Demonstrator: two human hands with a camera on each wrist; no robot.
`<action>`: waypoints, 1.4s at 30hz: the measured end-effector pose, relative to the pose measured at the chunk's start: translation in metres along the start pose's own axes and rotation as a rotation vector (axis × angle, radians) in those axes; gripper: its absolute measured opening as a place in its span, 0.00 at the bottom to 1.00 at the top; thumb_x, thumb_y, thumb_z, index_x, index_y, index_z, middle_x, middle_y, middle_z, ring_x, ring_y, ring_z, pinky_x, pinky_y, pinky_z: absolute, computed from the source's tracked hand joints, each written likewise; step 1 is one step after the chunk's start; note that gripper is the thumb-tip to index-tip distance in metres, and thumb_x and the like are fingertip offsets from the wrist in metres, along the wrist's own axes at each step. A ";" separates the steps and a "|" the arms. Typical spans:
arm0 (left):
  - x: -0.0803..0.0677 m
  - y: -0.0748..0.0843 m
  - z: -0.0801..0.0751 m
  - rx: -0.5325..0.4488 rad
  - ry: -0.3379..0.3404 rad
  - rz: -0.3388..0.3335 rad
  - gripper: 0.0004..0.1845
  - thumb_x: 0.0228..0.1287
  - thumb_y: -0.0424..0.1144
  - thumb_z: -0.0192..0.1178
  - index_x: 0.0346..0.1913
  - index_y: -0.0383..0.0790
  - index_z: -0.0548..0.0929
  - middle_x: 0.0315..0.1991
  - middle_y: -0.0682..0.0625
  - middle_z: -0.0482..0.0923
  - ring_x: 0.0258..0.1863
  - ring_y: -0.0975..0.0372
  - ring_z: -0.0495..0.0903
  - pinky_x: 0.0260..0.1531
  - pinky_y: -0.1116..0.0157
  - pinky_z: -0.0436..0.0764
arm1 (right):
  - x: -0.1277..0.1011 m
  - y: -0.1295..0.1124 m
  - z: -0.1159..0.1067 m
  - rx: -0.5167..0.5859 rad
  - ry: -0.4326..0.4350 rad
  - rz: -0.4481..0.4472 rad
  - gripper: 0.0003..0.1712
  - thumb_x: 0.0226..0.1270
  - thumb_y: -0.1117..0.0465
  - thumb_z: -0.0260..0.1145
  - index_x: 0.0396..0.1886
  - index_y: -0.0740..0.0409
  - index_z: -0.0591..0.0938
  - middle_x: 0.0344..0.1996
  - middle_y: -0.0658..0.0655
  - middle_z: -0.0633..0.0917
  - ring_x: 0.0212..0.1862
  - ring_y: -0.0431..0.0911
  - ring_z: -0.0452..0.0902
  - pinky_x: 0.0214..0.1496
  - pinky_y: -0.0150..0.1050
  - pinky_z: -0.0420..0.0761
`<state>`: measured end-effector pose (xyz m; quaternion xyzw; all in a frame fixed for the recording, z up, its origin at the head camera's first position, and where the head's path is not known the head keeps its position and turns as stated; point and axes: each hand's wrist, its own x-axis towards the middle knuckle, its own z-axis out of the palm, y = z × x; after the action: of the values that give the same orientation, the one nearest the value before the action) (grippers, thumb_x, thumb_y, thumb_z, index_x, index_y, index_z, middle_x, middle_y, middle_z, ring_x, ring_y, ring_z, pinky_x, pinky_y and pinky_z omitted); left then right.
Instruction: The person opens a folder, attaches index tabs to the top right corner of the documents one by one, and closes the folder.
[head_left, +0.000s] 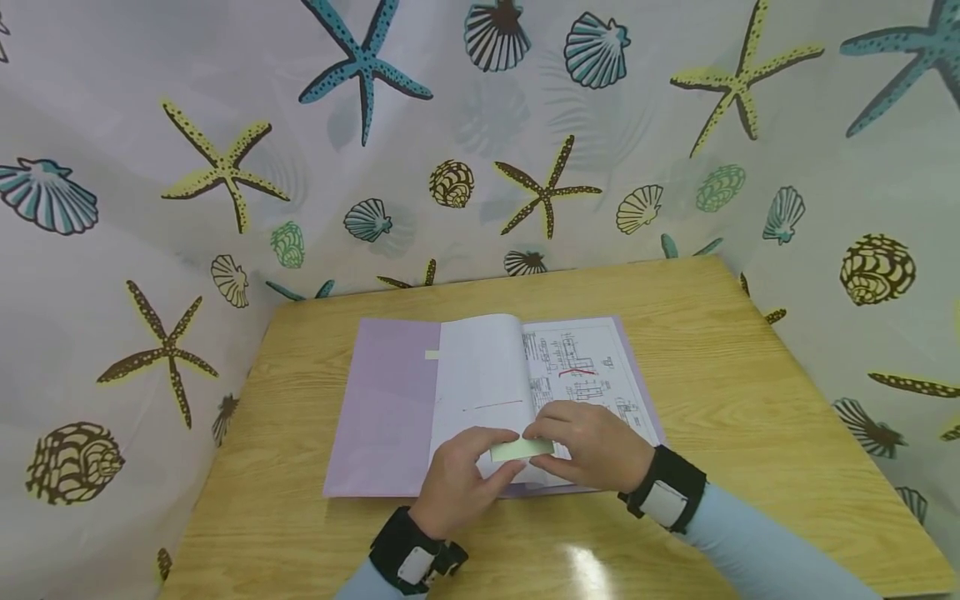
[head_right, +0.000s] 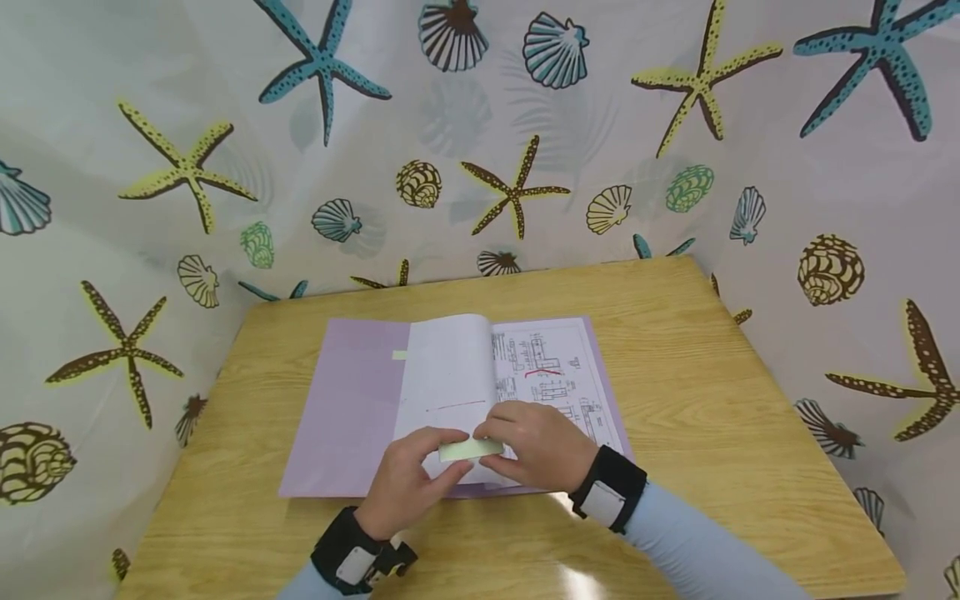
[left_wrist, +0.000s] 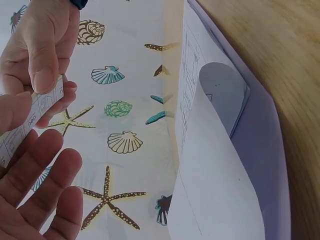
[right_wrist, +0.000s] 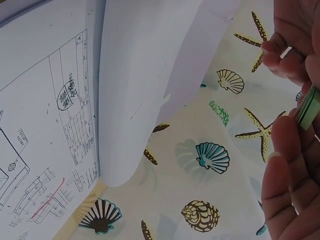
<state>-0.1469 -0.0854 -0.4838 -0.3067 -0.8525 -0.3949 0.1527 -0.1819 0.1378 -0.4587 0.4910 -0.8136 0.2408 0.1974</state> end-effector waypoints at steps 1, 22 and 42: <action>0.001 0.000 0.001 -0.003 0.004 0.004 0.15 0.60 0.44 0.67 0.48 0.42 0.83 0.43 0.54 0.84 0.42 0.67 0.81 0.39 0.69 0.81 | 0.000 0.000 0.000 0.001 0.003 -0.002 0.17 0.50 0.56 0.77 0.40 0.52 0.83 0.34 0.45 0.81 0.32 0.34 0.75 0.36 0.25 0.77; 0.006 0.001 -0.001 0.058 0.030 -0.009 0.14 0.61 0.42 0.67 0.47 0.42 0.83 0.41 0.54 0.84 0.41 0.67 0.80 0.38 0.70 0.80 | -0.001 0.002 -0.005 0.053 0.002 0.081 0.15 0.56 0.55 0.74 0.42 0.52 0.84 0.38 0.44 0.82 0.38 0.34 0.78 0.40 0.27 0.80; 0.001 -0.005 -0.004 0.078 0.043 0.025 0.14 0.59 0.43 0.68 0.46 0.41 0.83 0.40 0.53 0.84 0.39 0.66 0.81 0.37 0.70 0.80 | 0.003 0.001 0.001 0.097 0.104 0.043 0.08 0.63 0.56 0.69 0.39 0.52 0.86 0.33 0.46 0.82 0.32 0.36 0.76 0.35 0.27 0.79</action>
<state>-0.1509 -0.0910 -0.4835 -0.3026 -0.8598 -0.3658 0.1879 -0.1843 0.1356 -0.4583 0.4693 -0.7999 0.3092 0.2104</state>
